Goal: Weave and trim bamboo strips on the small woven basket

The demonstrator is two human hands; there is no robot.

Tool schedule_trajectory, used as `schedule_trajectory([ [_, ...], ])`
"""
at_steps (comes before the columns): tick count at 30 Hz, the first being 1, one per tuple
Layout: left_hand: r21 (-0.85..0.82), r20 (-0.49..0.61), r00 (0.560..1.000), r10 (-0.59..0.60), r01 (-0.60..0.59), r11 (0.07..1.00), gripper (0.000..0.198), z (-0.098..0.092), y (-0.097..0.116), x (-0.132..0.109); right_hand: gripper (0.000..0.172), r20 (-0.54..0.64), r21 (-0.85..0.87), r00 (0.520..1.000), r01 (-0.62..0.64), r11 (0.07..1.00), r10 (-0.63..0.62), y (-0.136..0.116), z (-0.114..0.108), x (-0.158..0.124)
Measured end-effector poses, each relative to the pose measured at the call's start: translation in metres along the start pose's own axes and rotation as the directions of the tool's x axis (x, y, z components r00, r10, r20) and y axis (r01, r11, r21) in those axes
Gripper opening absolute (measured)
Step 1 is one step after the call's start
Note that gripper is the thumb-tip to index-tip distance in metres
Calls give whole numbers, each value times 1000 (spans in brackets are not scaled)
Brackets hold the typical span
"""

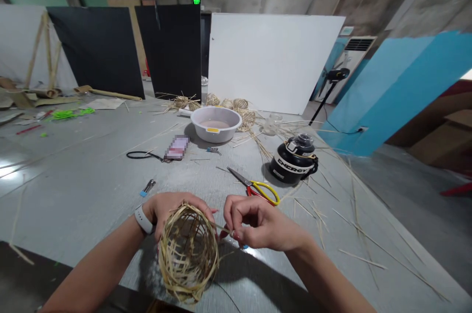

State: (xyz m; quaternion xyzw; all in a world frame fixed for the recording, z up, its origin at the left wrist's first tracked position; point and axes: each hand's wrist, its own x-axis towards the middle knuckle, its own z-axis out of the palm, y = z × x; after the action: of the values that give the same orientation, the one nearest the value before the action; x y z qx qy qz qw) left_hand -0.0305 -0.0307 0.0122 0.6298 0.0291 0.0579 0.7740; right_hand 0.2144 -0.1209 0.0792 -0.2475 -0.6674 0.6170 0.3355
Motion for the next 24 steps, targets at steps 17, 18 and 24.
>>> schedule_trajectory([
  [17,96,57,998,-20,14,995,105,-8,-2,0,16,34,9,999,-7,1000,7,2,0,0],
  [18,91,69,997,-33,27,996,106,-7,-2,1,17,41,10,999,-7,1000,6,2,0,0],
  [24,43,105,993,-52,47,998,104,-3,-4,4,17,104,51,994,-27,998,22,7,-4,2],
])
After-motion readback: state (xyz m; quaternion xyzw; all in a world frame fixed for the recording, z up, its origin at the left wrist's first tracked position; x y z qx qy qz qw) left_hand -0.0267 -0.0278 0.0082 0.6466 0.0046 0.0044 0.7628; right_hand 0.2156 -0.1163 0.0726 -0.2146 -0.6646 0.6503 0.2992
